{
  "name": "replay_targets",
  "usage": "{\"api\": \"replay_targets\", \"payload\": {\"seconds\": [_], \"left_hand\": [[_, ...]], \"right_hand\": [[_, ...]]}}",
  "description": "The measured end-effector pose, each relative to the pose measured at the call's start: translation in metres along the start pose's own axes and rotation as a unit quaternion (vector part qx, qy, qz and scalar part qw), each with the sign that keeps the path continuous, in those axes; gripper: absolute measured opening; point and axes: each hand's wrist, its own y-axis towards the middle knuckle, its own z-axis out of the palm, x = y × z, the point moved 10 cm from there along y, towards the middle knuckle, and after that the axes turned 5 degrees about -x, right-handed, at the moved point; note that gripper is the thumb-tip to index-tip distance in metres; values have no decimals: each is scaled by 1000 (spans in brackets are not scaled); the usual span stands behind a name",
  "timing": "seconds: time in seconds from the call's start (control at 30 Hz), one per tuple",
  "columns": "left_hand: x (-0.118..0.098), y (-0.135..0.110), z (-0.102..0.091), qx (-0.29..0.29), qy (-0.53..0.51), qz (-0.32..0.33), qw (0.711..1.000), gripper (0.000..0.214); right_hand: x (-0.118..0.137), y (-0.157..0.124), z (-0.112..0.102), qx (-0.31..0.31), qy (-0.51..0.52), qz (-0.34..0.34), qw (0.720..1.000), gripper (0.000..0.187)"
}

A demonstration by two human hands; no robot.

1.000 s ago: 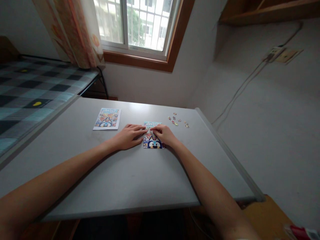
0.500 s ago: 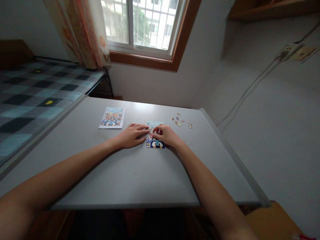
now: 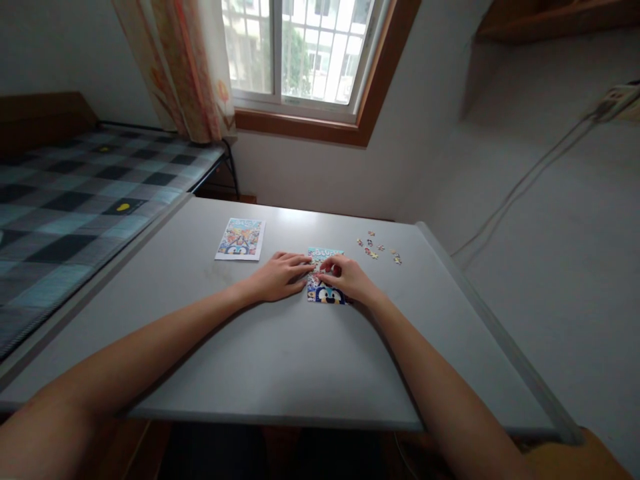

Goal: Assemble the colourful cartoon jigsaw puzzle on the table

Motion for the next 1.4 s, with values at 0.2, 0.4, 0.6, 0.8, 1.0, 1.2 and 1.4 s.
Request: {"api": "replay_targets", "payload": {"seconds": [0.2, 0.4, 0.6, 0.8, 1.0, 1.2, 1.4], "left_hand": [[-1, -1, 2, 2, 7, -1, 1000, 41], [-1, -1, 2, -2, 11, 0, 1000, 41], [-3, -2, 0, 0, 16, -3, 1000, 40], [-3, -4, 1, 3, 18, -3, 1000, 41], [-2, -4, 1, -4, 20, 2, 1000, 41], [-1, -2, 0, -11, 16, 6, 1000, 40], [-1, -1, -1, -13, 18, 10, 1000, 38]], "right_hand": [[-1, -1, 1, -2, 13, -4, 1000, 10], [-5, 0, 3, 5, 16, 17, 1000, 5], [-9, -2, -1, -10, 27, 8, 1000, 16], [-5, -5, -23, -76, 18, -30, 996, 24], [9, -9, -6, -6, -40, -99, 994, 37], [11, -11, 3, 36, -107, -123, 986, 37], [6, -8, 3, 21, -72, -121, 990, 39]]}}
